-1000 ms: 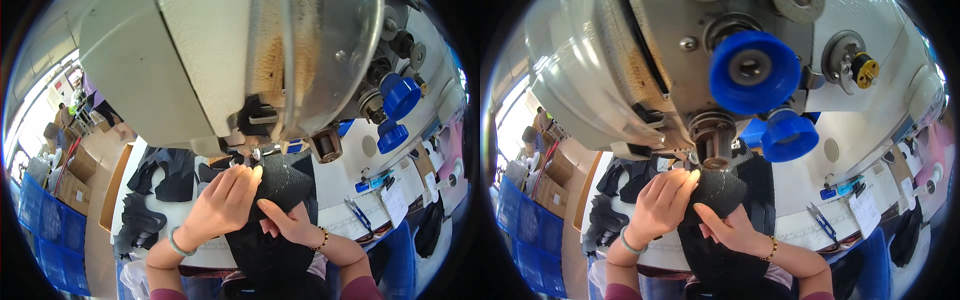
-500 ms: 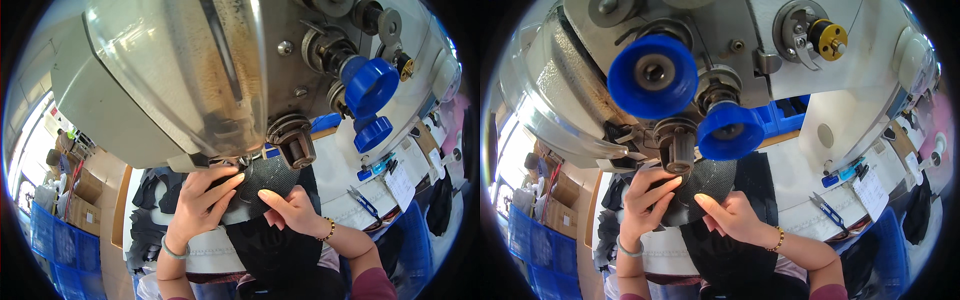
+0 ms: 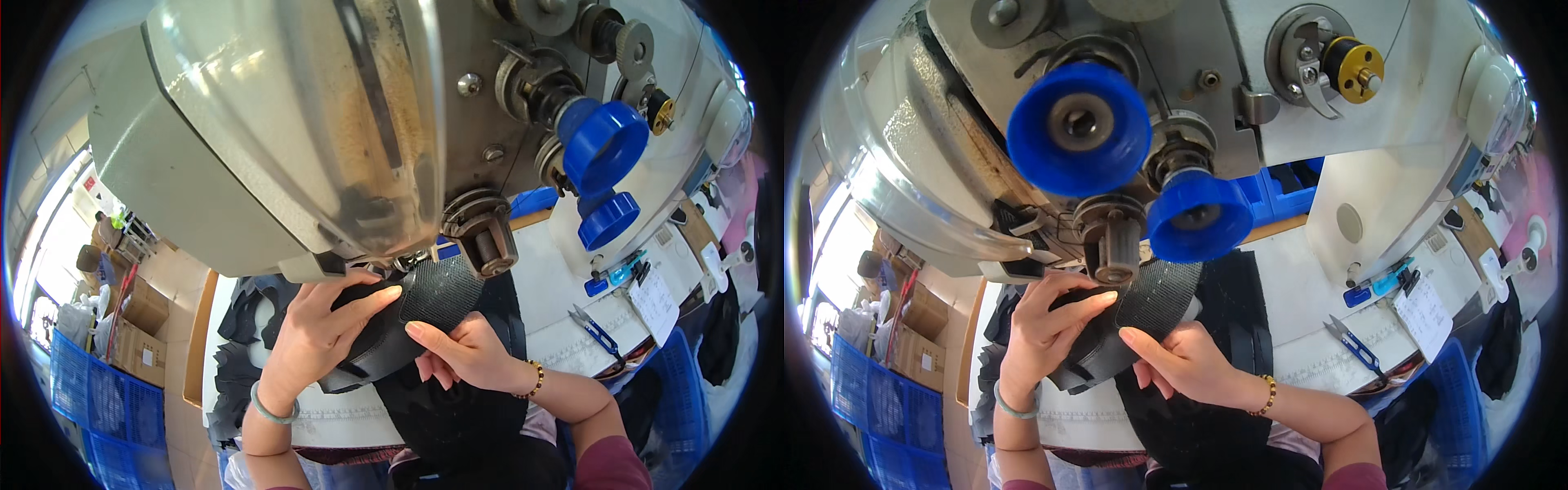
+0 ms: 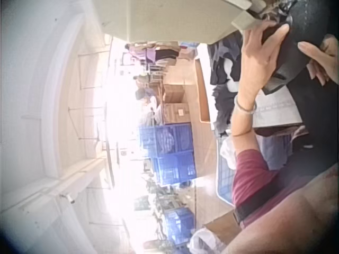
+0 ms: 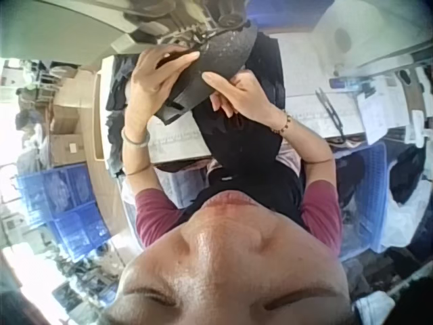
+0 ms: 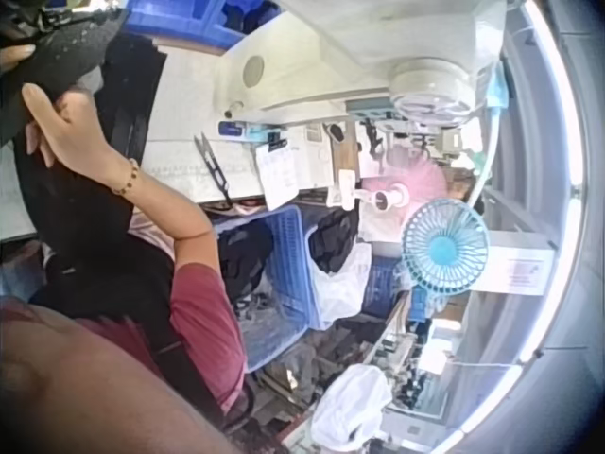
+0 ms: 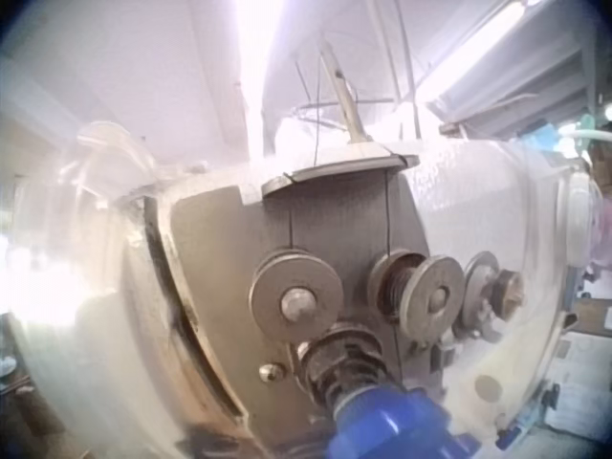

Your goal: The person stitches shoe fabric pieces using an industrial sewing machine, trims loose threads using thread snips by hand, and aligns fabric components together around the machine needle to stitch them.

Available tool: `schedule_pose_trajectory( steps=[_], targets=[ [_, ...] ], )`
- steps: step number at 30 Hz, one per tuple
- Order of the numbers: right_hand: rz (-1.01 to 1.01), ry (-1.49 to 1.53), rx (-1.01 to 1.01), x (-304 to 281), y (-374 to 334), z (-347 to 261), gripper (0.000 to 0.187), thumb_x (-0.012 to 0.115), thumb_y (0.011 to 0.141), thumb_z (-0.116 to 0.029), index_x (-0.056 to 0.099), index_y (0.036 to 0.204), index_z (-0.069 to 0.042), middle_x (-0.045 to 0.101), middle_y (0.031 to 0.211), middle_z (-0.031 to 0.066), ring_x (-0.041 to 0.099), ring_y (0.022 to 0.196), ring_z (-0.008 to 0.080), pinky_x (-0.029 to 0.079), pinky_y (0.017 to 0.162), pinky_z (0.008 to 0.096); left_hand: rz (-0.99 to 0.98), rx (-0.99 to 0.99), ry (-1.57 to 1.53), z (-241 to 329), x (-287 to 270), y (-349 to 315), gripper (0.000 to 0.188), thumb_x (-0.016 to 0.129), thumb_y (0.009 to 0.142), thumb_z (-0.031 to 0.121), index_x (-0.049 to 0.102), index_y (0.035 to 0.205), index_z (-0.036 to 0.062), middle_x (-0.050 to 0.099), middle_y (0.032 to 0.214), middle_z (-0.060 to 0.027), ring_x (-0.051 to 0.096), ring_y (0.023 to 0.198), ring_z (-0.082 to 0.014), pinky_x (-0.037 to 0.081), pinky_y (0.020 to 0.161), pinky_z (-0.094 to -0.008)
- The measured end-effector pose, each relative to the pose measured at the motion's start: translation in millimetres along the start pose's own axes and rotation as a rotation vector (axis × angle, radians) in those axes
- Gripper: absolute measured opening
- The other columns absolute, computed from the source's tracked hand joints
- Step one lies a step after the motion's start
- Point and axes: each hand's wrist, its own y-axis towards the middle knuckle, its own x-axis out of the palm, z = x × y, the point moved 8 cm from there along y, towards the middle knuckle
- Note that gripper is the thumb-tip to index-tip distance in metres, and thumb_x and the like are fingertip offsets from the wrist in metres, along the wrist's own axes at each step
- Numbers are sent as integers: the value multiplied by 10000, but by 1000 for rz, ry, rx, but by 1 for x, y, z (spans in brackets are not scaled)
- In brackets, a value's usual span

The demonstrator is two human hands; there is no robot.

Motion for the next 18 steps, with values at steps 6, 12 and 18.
schedule_pose_trajectory(
  steps=[6,12,18],
  targets=[
    [-12,-77,31,1,1,3,430,516,976,-326,605,679,-28,583,544,23,489,384,51,331,356,184,-8,24,-40,-11,-1,-3,368,696,709,-5,725,1038,157,639,1021,-53,601,917,-244,502,791,-341],
    [52,-16,61,-4,-4,-1,460,518,968,-371,612,685,-20,580,534,19,478,381,56,332,360,188,-19,6,-49,-2,-1,1,354,699,715,2,723,1039,144,628,1002,-55,590,907,-238,500,771,-337],
    [-104,-183,185,19,-8,6,485,479,973,-413,602,792,19,671,637,100,491,360,80,337,328,201,19,4,-49,-3,-1,-2,337,699,721,11,718,1038,124,614,978,-61,580,891,-245,507,761,-340]
  ],
)
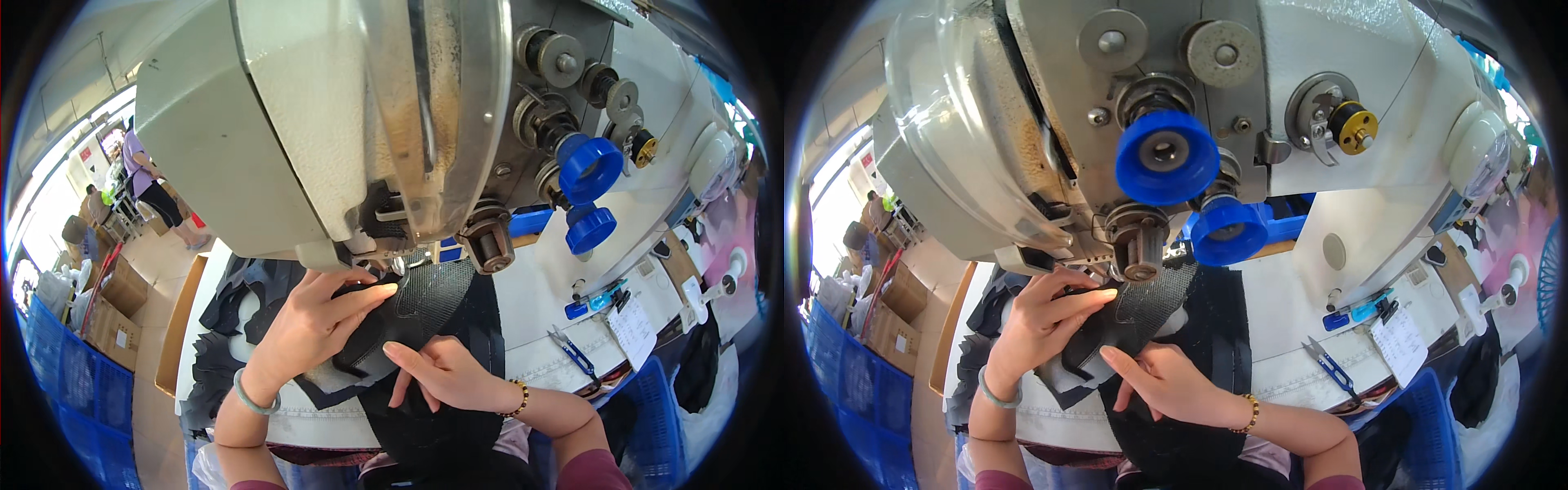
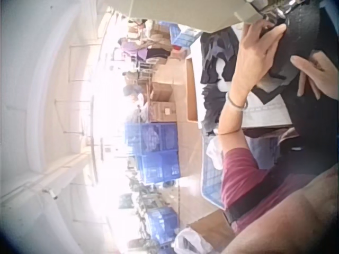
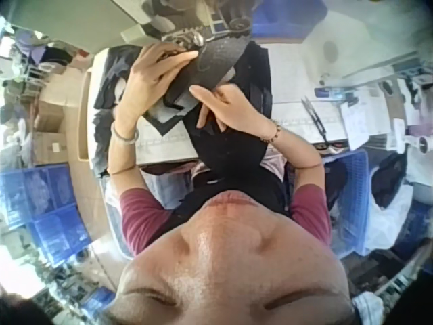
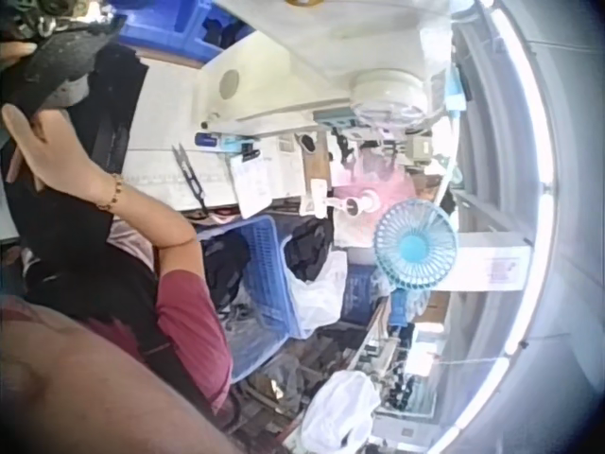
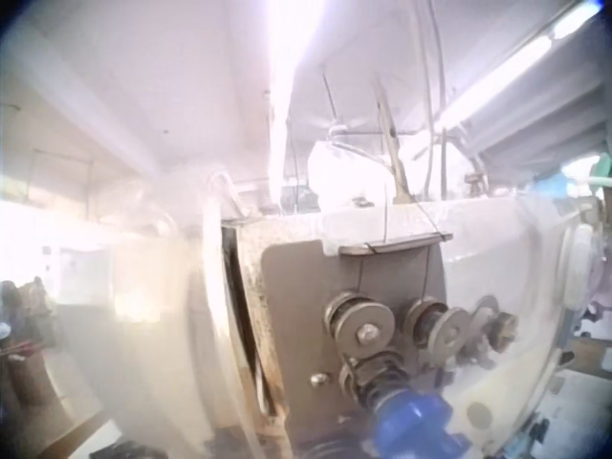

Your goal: The person stitches shoe fabric pieces using an industrial sewing machine, trims loose threads using thread snips by hand, and aligns fabric components together around the machine needle to stitch them.

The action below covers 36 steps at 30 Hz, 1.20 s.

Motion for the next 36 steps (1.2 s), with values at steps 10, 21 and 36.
schedule_pose_trajectory(
  steps=[10,21,36],
  targets=[
    [6,258,-42,5,-1,3,541,433,992,-413,509,648,-3,671,644,166,478,320,98,311,305,201,72,-19,41,12,1,0,340,676,709,-16,713,1028,97,620,939,-52,572,848,-243,492,776,-331],
    [158,358,-92,-11,-3,-7,406,457,995,-313,566,800,26,616,603,95,518,369,115,326,303,216,112,52,314,35,15,-3,396,670,686,25,630,1079,2,542,918,-97,554,825,-237,511,653,-309],
    [402,417,-272,-55,0,5,206,579,932,-165,658,993,15,643,847,-16,531,717,10,436,617,173,145,-153,867,75,48,1,391,587,702,21,601,1084,-60,583,1021,-161,568,814,-234,504,606,-274]
  ],
)
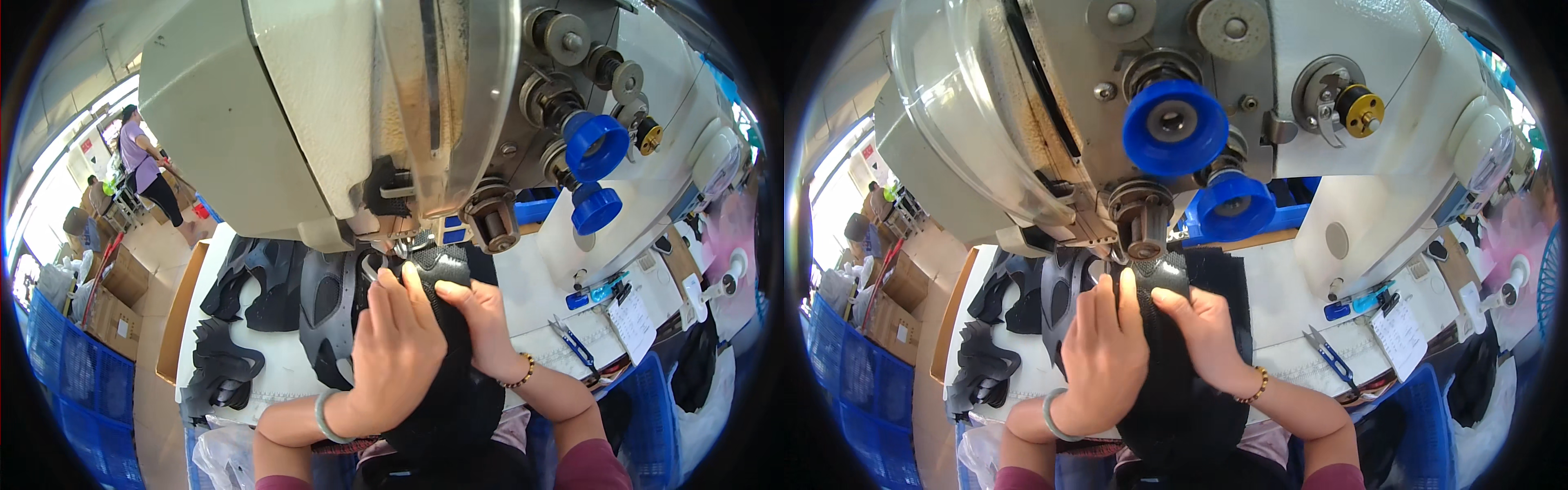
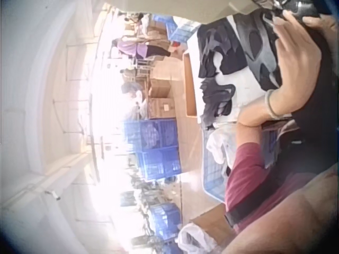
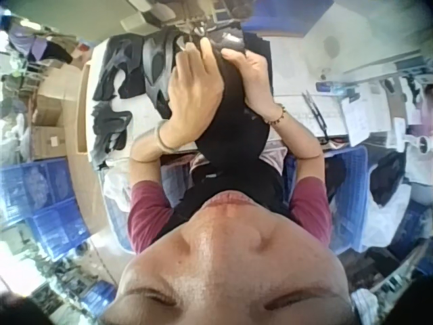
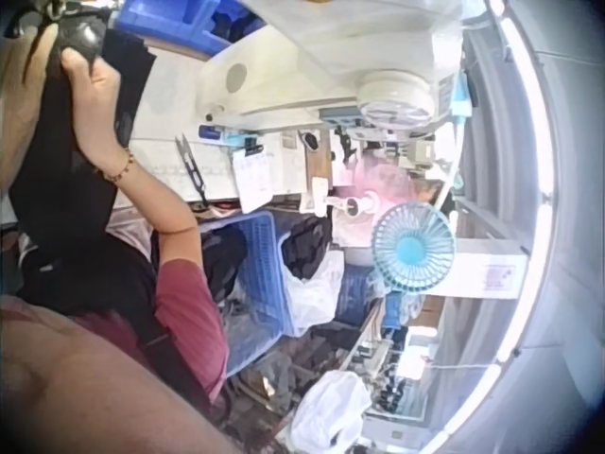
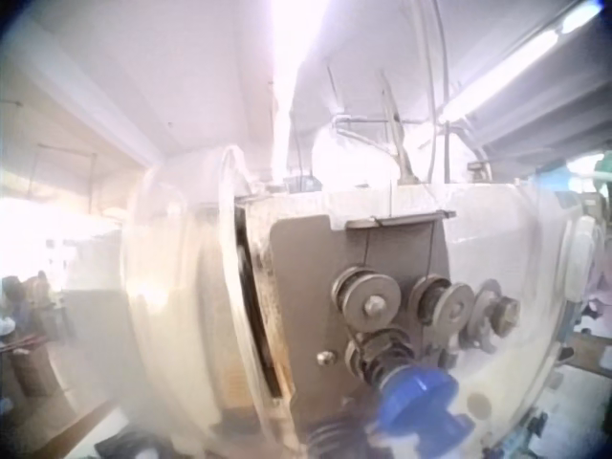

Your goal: The person stitches shoe fabric pieces using an industrial sewing machine, trims loose threads using thread snips by hand, and aligns fabric components together around the machine needle to stitch them.

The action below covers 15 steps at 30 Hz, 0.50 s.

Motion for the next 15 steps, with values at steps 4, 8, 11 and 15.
schedule_pose_trajectory(
  steps=[4,8,11,15],
  targets=[
    [-25,-89,-33,-4,7,-10,206,591,919,-165,676,942,22,653,820,-13,548,709,9,440,602,171,5,5,97,5,1,-2,338,607,751,33,600,1071,-75,603,1022,-180,584,822,-236,506,594,-258],
    [-93,-113,5,-3,13,-21,208,603,908,-156,681,938,35,676,847,20,585,733,33,469,639,189,37,-38,-371,-26,-10,-2,236,637,790,34,629,996,-81,619,1014,-176,595,825,-265,515,628,-307],
    [-114,-40,53,-10,19,-19,202,604,901,-139,674,946,46,683,861,46,611,741,60,491,657,198,-75,-59,-721,-53,5,-6,280,642,742,-22,653,1022,-38,610,1067,-152,590,900,-299,522,739,-369],
    [-144,-59,29,-11,24,-22,172,601,900,-115,674,922,40,678,866,48,616,760,73,497,677,208,-115,107,-883,-59,27,-13,499,632,656,-87,667,1124,81,559,1209,-115,523,1156,-322,452,968,-412]
  ],
)
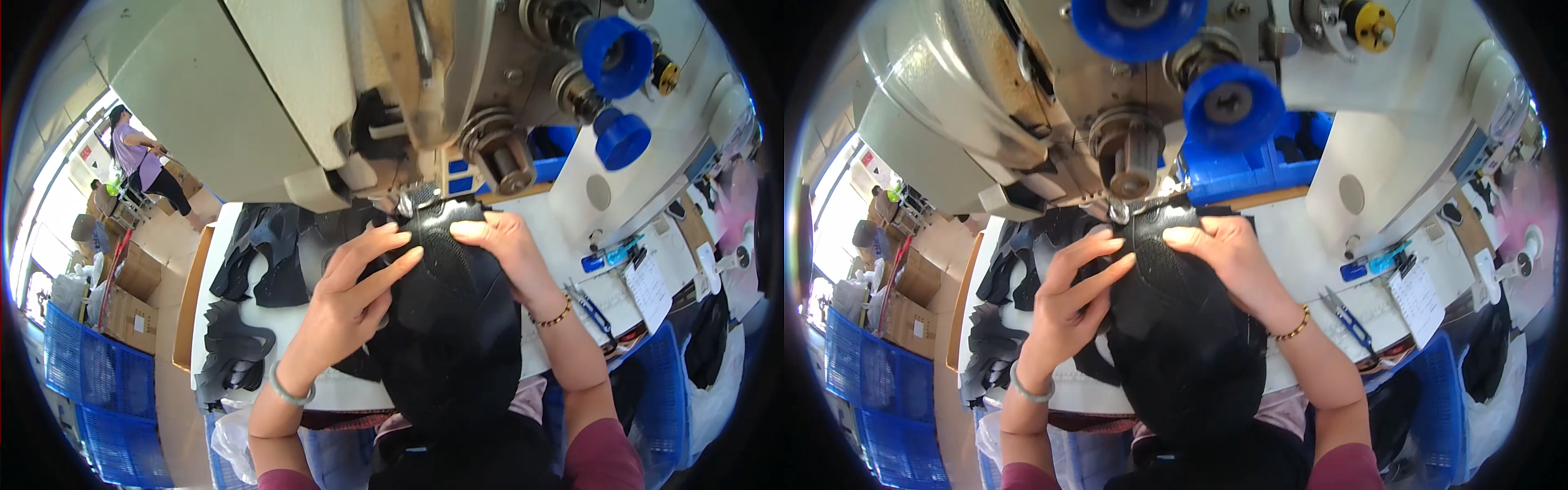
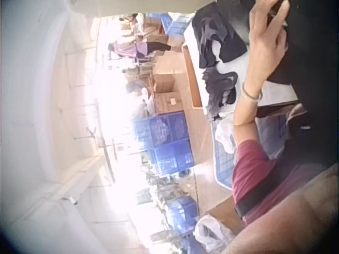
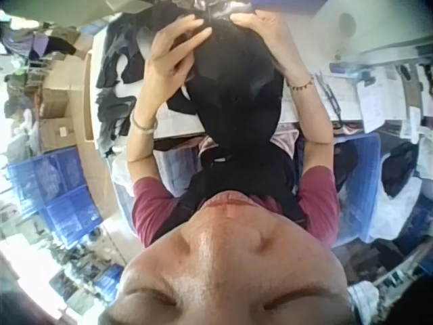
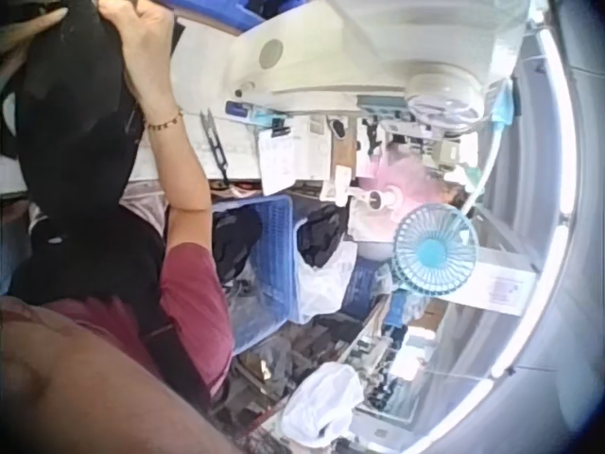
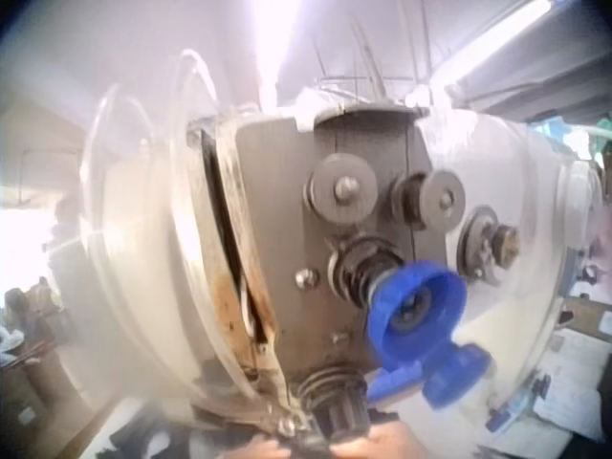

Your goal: The person stitches shoe fabric pieces using an industrial sewing machine, trims loose threads using thread snips by hand, and aligns fabric components together around the machine needle to stitch them.

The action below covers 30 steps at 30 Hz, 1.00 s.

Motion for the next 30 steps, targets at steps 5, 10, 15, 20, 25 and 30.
schedule_pose_trajectory(
  steps=[5,10,15,20,25,30],
  targets=[
    [-23,-198,175,-16,-8,1,346,567,938,-344,573,754,-50,555,514,3,446,326,35,287,293,159,131,296,83,5,8,-12,474,674,652,-59,671,1112,55,595,1166,-77,571,1113,-278,499,953,-370],
    [-178,-253,206,-27,-30,-1,356,569,941,-343,456,719,-90,506,473,9,508,336,79,310,283,167,270,573,193,22,13,-34,393,685,645,-29,694,1037,8,623,1091,-67,608,1035,-243,559,881,-321],
    [-122,-191,257,-29,-29,3,324,588,937,-268,455,704,-87,504,472,15,558,363,119,368,290,188,211,565,219,23,12,-32,391,674,641,-4,691,1032,-12,622,1071,-70,604,1026,-240,574,857,-302],
    [-135,-178,291,-26,-32,-5,323,601,930,-242,460,686,-84,533,482,30,582,384,132,394,304,197,190,606,227,34,11,-29,388,663,635,-16,687,1022,-35,622,1064,-76,603,1026,-244,570,868,-300],
    [-229,-241,291,-17,-33,-6,316,602,929,-210,484,671,-70,583,505,57,601,407,131,413,331,194,148,561,220,35,4,-29,303,696,669,-31,708,972,-23,637,1017,-73,625,981,-224,583,850,-282],
    [-231,-262,244,-14,-31,-16,316,616,921,-214,501,670,-59,567,483,41,586,396,108,387,333,174,151,579,236,35,4,-26,301,714,670,-28,715,971,-8,641,1006,-68,630,971,-211,584,849,-272]
  ],
)
